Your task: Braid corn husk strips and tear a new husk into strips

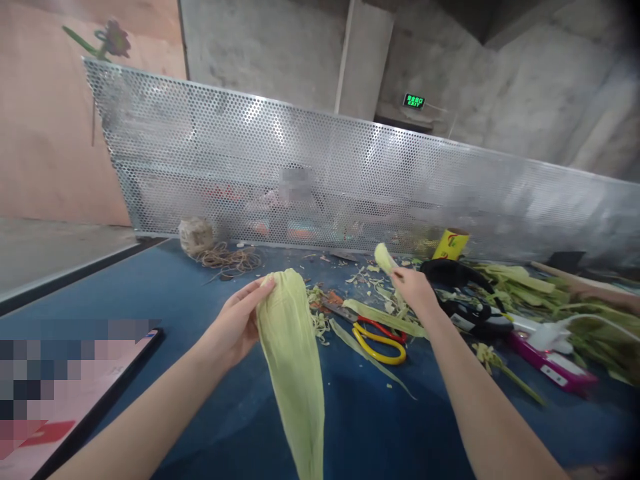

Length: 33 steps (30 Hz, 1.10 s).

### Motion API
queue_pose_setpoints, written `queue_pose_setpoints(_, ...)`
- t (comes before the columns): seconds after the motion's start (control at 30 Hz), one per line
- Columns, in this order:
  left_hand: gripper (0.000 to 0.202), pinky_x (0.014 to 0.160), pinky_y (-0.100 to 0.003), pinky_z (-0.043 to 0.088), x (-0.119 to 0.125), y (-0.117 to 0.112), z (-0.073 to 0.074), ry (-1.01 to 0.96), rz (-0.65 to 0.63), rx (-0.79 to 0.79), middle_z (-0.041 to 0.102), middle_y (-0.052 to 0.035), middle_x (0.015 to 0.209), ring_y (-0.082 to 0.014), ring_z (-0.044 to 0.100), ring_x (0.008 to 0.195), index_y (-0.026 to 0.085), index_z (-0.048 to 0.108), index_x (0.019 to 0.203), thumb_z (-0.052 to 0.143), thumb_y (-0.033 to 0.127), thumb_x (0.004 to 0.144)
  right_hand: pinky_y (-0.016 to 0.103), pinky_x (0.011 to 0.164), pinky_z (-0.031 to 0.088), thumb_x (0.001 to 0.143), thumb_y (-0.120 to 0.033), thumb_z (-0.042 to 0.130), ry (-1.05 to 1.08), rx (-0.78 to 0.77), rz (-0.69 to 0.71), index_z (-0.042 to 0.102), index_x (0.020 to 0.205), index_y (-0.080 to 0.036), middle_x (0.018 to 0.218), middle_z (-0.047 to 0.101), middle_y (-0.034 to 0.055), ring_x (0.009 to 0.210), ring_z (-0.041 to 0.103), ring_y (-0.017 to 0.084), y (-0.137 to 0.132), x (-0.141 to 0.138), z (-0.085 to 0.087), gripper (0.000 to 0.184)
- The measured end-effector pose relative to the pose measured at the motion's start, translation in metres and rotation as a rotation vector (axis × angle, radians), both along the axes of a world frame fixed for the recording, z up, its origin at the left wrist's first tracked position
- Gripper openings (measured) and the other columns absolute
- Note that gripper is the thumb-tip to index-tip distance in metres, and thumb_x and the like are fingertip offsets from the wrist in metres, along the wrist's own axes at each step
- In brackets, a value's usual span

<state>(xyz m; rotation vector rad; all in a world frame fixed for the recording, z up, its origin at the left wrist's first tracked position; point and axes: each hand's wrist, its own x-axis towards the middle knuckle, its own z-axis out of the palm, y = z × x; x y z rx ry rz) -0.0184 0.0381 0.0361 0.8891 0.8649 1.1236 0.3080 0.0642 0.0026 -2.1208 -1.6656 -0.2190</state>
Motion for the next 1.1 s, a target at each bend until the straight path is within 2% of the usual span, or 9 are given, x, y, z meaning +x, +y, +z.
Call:
queue_pose_setpoints(0.17,0.017,0.043,-0.015,0.047,0.001,0.000,0.000,0.044,0.045,-0.004,0.066,0.0034,0.065,-0.0092,0.061,0.051,0.019,0.061,0.083,0.068,0.022,0.067,0.036,0.084,0.037,0.080,-0.024,0.048,0.070,-0.048,0.182,0.065,0.092,-0.011,0.101,0.064,0.0174,0.099,0.055,0.028,0.000,-0.054,0.003,0.025)
queue_pose_setpoints(0.33,0.023,0.045,-0.015,0.047,0.009,-0.006,0.000,0.067,-0.033,0.021,0.066,0.0040,0.063,-0.0092,0.060,0.050,0.020,0.059,0.085,0.070,0.022,0.064,0.023,0.077,0.042,0.092,-0.040,0.016,0.298,-0.063,0.487,0.062,0.099,-0.020,0.096,0.066,0.0044,0.088,0.060,0.013,-0.017,-0.116,0.010,0.051)
queue_pose_setpoints(0.37,0.025,0.046,-0.016,0.048,0.010,-0.006,-0.001,0.086,-0.071,0.028,0.067,0.0031,0.065,-0.0098,0.060,0.051,0.020,0.059,0.087,0.070,0.023,0.064,0.022,0.072,0.044,0.092,-0.039,0.001,0.391,-0.089,0.555,0.062,0.100,-0.019,0.089,0.067,0.0042,0.079,0.062,0.011,-0.021,-0.125,0.009,0.065)
queue_pose_setpoints(0.4,0.028,0.049,-0.017,0.049,0.011,-0.007,-0.003,0.107,-0.112,0.040,0.067,0.0022,0.068,-0.0102,0.061,0.052,0.020,0.058,0.090,0.070,0.024,0.065,0.025,0.069,0.045,0.090,-0.043,-0.003,0.688,-0.151,0.698,0.061,0.100,-0.014,0.085,0.067,0.0072,0.074,0.062,0.013,-0.025,-0.133,0.008,0.071)
queue_pose_setpoints(0.5,0.034,0.056,-0.019,0.051,0.011,-0.006,-0.010,0.177,-0.201,0.086,0.068,0.0005,0.077,-0.0113,0.062,0.060,0.021,0.055,0.097,0.069,0.028,0.067,0.027,0.066,0.045,0.082,-0.056,0.035,1.187,-0.221,0.873,0.064,0.089,-0.014,0.075,0.065,0.0049,0.066,0.059,0.014,-0.032,-0.146,0.004,0.051)
queue_pose_setpoints(0.57,0.035,0.059,-0.020,0.051,0.011,-0.004,-0.013,0.219,-0.208,0.110,0.068,0.0003,0.079,-0.0119,0.062,0.065,0.021,0.054,0.098,0.069,0.031,0.067,0.026,0.064,0.043,0.068,-0.050,0.060,1.286,-0.216,0.842,0.064,0.079,-0.016,0.069,0.062,0.0012,0.062,0.056,0.012,-0.034,-0.148,0.003,0.037)
queue_pose_setpoints(0.63,0.034,0.059,-0.020,0.051,0.012,-0.002,-0.015,0.252,-0.189,0.126,0.067,-0.0001,0.079,-0.0126,0.062,0.067,0.021,0.054,0.096,0.067,0.033,0.068,0.026,0.062,0.042,0.062,-0.045,0.067,1.341,-0.220,0.786,0.064,0.075,-0.016,0.067,0.060,-0.0001,0.060,0.054,0.011,-0.034,-0.147,0.003,0.032)
queue_pose_setpoints(0.87,0.026,0.055,-0.023,0.051,0.012,0.002,-0.019,0.292,-0.197,0.116,0.064,-0.0004,0.073,-0.0132,0.060,0.063,0.018,0.055,0.087,0.064,0.036,0.070,0.024,0.060,0.043,0.060,-0.038,0.070,1.482,-0.208,0.781,0.063,0.079,-0.017,0.070,0.060,-0.0011,0.059,0.055,0.009,-0.033,-0.145,0.004,0.029)
queue_pose_setpoints(1.1,0.027,0.048,-0.018,0.048,0.012,-0.003,-0.015,0.420,-0.245,0.181,0.057,0.0040,0.060,-0.0095,0.054,0.054,0.017,0.053,0.073,0.065,0.041,0.066,0.021,0.040,0.043,0.068,-0.051,0.060,1.375,-0.405,0.800,0.057,0.077,-0.018,0.061,0.055,-0.0012,0.049,0.053,0.010,-0.031,-0.137,0.005,0.035)
